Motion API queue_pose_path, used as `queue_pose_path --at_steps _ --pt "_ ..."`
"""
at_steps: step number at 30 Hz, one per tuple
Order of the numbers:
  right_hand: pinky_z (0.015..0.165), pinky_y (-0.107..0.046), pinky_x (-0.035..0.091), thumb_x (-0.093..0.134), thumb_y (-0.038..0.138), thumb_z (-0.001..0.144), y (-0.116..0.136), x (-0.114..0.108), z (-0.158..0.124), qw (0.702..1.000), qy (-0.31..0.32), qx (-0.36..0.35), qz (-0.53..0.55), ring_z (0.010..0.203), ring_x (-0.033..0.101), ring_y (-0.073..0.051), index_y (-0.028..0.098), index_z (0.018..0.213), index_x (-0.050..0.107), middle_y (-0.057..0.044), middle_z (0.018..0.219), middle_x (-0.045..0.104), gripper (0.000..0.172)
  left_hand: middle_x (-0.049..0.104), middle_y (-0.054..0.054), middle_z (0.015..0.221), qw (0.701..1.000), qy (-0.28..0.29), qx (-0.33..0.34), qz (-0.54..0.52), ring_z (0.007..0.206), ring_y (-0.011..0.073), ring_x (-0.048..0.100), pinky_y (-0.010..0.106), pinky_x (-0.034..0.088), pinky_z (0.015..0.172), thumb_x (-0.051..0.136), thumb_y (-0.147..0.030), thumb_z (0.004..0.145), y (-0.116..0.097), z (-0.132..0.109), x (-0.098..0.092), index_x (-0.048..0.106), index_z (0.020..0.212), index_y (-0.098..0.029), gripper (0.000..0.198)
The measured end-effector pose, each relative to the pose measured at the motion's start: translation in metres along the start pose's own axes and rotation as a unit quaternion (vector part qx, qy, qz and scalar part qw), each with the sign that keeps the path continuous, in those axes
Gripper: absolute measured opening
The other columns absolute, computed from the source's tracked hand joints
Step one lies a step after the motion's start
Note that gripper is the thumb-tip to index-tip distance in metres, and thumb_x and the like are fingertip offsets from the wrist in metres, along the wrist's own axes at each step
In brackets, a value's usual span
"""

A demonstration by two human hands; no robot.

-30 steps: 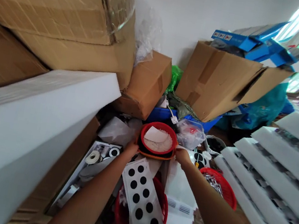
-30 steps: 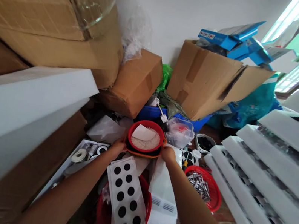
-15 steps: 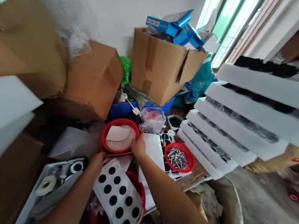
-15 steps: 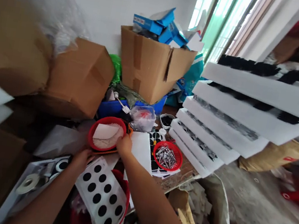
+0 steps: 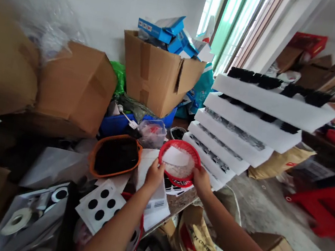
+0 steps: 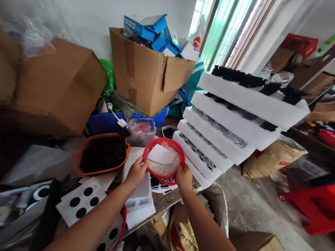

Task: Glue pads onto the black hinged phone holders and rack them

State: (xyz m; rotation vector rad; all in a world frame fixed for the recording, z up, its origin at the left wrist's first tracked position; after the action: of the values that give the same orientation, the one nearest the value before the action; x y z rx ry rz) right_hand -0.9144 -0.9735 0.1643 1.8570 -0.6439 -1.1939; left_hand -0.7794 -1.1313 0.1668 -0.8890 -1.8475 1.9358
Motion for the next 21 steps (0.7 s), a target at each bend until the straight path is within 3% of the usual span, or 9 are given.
queue_pose_path --at_steps 2,4,7,9,13,16,17,19,21 --pt "0.047 -0.024 0.036 0.038 0.023 0.079 -0.026 -0.018 0.006 0.999 -0.019 0.031 -0.014 0.047 0.05 -0.015 0.012 0.088 0.059 0.0 0.048 0.051 0.026 0.068 0.011 0.096 1.0 0.014 -0.022 0.01 0.092 0.0238 0.061 0.03 0.044 0.081 0.049 -0.02 0.083 0.01 0.001 0.035 0.063 0.096 -0.016 0.02" --pt "0.044 -0.025 0.036 0.038 0.024 0.08 -0.045 -0.019 0.013 0.999 -0.007 0.045 -0.018 0.042 0.048 -0.015 0.013 0.083 0.059 0.001 0.045 0.048 0.024 0.069 0.012 0.094 0.998 0.019 -0.05 0.022 0.09 0.0246 0.062 0.031 0.044 0.079 0.048 -0.019 0.083 0.026 0.003 0.057 0.063 0.094 -0.014 0.019" --pt "0.045 -0.024 0.039 0.038 0.031 0.084 -0.061 -0.01 0.021 0.998 0.023 0.061 -0.001 0.042 0.049 -0.013 0.014 0.09 0.058 0.002 0.047 0.049 0.027 0.068 0.014 0.099 0.995 0.017 -0.081 0.046 0.096 0.0253 0.061 0.032 0.043 0.083 0.047 -0.019 0.083 0.043 0.008 0.07 0.061 0.098 -0.014 0.021" --pt "0.047 -0.024 0.042 0.035 0.039 0.087 -0.065 -0.008 0.021 0.996 0.043 0.073 0.011 0.044 0.051 -0.014 0.014 0.098 0.057 0.002 0.05 0.052 0.034 0.065 0.017 0.107 0.994 0.012 -0.09 0.06 0.103 0.027 0.059 0.035 0.042 0.087 0.046 -0.017 0.083 0.042 0.008 0.069 0.058 0.105 -0.012 0.026" --pt "0.054 -0.028 0.046 0.027 0.051 0.087 -0.059 -0.022 0.002 0.998 0.026 0.047 -0.043 0.056 0.06 -0.019 0.012 0.113 0.053 -0.007 0.065 0.062 0.054 0.058 0.022 0.121 0.995 -0.012 -0.081 0.062 0.114 0.0289 0.053 0.04 0.039 0.097 0.043 -0.016 0.084 0.011 -0.019 0.053 0.051 0.12 -0.007 0.038" --pt "0.068 -0.037 0.047 0.029 0.052 0.085 -0.04 -0.032 -0.028 0.982 -0.085 -0.1 -0.133 0.087 0.062 -0.03 0.012 0.125 0.048 -0.017 0.098 0.065 0.059 0.048 0.012 0.136 0.997 -0.055 -0.028 0.044 0.127 0.0197 0.043 0.031 0.033 0.106 0.038 -0.021 0.088 -0.018 -0.067 0.027 0.044 0.131 -0.014 0.044" --pt "0.073 -0.04 0.046 0.03 0.05 0.085 -0.035 -0.029 -0.038 0.974 -0.09 -0.143 -0.154 0.095 0.06 -0.033 0.013 0.127 0.047 -0.019 0.106 0.062 0.059 0.044 0.008 0.14 0.997 -0.061 0.009 0.041 0.129 0.0171 0.04 0.028 0.03 0.108 0.038 -0.022 0.089 -0.025 -0.085 0.018 0.041 0.134 -0.017 0.046" --pt "0.073 -0.047 0.045 0.026 0.048 0.085 -0.041 -0.02 -0.053 0.977 -0.088 -0.09 -0.174 0.101 0.057 -0.039 0.011 0.131 0.044 -0.025 0.111 0.059 0.062 0.035 0.011 0.146 0.989 -0.032 0.131 0.059 0.134 0.0186 0.033 0.031 0.027 0.112 0.035 -0.024 0.089 -0.037 -0.124 0.002 0.03 0.14 -0.012 0.053" --pt "0.069 -0.053 0.044 0.022 0.049 0.085 -0.053 -0.008 -0.063 0.979 -0.081 -0.017 -0.187 0.101 0.056 -0.042 0.015 0.133 0.045 -0.027 0.111 0.058 0.063 0.03 0.015 0.147 0.981 -0.026 0.167 0.098 0.135 0.0201 0.029 0.033 0.027 0.112 0.034 -0.024 0.089 -0.032 -0.16 -0.018 0.027 0.141 -0.006 0.055"
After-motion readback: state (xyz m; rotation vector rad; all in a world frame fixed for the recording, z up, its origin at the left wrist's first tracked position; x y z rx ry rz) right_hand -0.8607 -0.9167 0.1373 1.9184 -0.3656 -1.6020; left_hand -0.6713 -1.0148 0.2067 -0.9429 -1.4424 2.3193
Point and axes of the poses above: each hand's wrist, its own z-axis towards the middle knuckle, its own x-axis out of the palm, y = z × x, the point moved 5 cm from there along z, towards the middle knuckle
